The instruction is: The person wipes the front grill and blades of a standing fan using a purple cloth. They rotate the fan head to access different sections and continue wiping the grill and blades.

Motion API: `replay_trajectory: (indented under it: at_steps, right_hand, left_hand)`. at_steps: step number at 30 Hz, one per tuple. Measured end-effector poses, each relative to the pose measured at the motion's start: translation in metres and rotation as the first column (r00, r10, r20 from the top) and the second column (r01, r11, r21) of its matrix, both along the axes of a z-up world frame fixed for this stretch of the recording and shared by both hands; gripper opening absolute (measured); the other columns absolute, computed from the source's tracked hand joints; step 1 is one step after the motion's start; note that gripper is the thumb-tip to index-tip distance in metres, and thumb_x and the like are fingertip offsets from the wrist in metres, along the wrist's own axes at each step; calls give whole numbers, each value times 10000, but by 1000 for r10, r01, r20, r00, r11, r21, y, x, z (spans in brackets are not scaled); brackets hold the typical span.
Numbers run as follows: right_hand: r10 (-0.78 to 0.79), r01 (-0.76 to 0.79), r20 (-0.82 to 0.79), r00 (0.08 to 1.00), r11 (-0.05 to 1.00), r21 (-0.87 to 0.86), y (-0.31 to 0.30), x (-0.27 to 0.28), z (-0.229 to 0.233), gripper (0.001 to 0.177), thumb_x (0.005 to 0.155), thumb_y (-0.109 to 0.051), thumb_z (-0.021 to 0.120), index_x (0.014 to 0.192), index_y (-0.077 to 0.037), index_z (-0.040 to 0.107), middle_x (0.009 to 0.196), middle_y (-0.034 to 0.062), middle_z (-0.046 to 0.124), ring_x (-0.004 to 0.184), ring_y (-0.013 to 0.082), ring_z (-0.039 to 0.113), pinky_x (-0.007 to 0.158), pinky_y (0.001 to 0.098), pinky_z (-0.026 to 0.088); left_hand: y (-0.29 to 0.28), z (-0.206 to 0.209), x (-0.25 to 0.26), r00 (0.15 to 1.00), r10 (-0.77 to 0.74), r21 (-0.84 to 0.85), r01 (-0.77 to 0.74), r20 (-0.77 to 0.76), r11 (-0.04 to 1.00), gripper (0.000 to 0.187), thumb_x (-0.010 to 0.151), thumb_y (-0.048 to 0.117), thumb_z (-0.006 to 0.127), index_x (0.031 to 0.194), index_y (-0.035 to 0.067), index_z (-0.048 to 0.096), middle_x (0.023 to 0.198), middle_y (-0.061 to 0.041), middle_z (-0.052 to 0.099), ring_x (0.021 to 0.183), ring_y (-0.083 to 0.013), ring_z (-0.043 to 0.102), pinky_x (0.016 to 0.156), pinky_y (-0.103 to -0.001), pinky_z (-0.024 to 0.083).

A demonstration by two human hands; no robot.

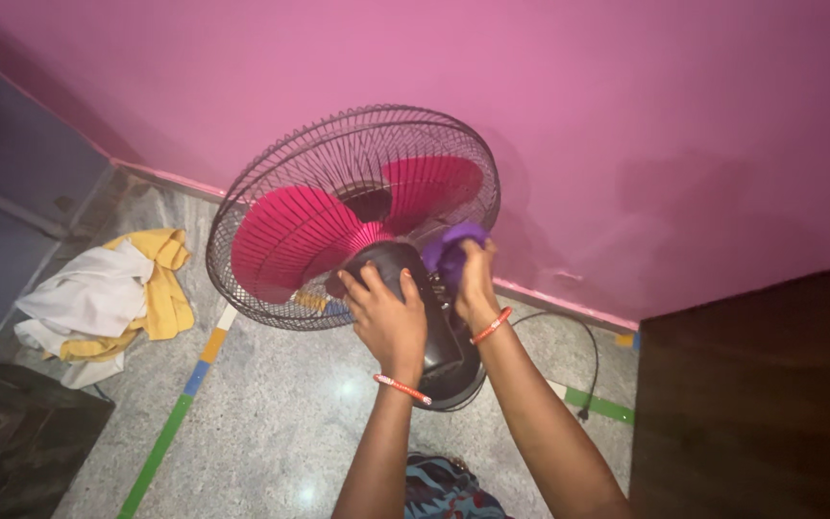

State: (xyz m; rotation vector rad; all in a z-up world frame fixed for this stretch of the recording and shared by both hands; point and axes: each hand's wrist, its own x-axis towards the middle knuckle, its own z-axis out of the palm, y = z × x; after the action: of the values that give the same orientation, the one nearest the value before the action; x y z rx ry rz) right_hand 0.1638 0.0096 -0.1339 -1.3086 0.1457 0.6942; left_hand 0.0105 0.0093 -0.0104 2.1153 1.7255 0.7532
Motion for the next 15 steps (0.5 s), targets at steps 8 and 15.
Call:
replay_trajectory:
  at_steps: [8, 15]
  right_hand:
    - [198, -175, 179, 964, 975, -137, 12, -27, 20, 679, 847, -185, 727, 1432, 12, 444, 1368, 211, 625, 1253, 304, 614, 1031, 358, 476]
    - [264, -8, 630, 731, 926, -378, -2, -28, 14, 319, 759, -105, 797, 1041, 8, 702, 1056, 144, 647, 935, 260, 647, 840, 359, 519]
  left_hand:
    - [0, -2, 6, 1000, 26, -17, -26, -11, 1000, 554, 954, 445, 611, 1317, 36, 524, 1508, -358, 382, 1312, -505, 485, 943, -560, 527]
    - [-1, -2, 1, 1000, 14, -38, -15, -19, 999, 546, 953, 431, 608, 1328, 44, 523, 1520, -349, 381, 1306, -506, 497, 934, -572, 521]
